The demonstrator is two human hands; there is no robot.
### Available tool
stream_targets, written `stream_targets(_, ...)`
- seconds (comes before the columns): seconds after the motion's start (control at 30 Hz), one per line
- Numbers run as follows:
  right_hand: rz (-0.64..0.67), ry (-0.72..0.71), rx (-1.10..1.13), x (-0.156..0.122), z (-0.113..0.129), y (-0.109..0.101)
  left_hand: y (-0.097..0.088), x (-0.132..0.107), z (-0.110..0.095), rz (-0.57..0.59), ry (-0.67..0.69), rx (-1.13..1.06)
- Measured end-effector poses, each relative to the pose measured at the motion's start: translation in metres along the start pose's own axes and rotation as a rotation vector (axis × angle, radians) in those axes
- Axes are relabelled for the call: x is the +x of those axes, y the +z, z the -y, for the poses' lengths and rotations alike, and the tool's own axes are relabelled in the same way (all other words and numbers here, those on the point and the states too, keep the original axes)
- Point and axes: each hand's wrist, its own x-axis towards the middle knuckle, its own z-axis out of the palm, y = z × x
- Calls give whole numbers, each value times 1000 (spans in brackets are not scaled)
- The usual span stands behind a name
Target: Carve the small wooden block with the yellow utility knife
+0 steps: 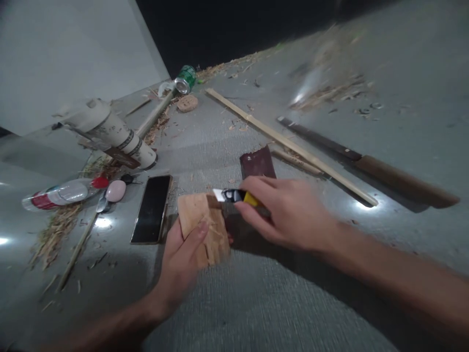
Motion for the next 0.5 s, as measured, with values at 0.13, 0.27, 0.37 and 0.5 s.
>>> stream_targets(0.13, 108, -31, 33, 0, 15, 7, 1, -1, 4, -12, 41, 25)
stream_targets(0.27, 164, -40, 27, 3, 17, 8, 1, -3, 5, -35, 22, 49)
stream_targets(0.37, 190, -47, 27, 3, 18, 9, 1, -2, 4, -46, 29, 79)
stream_targets(0.5, 162, -54, -26, 3, 20, 10, 1, -3, 4, -39, 16, 86)
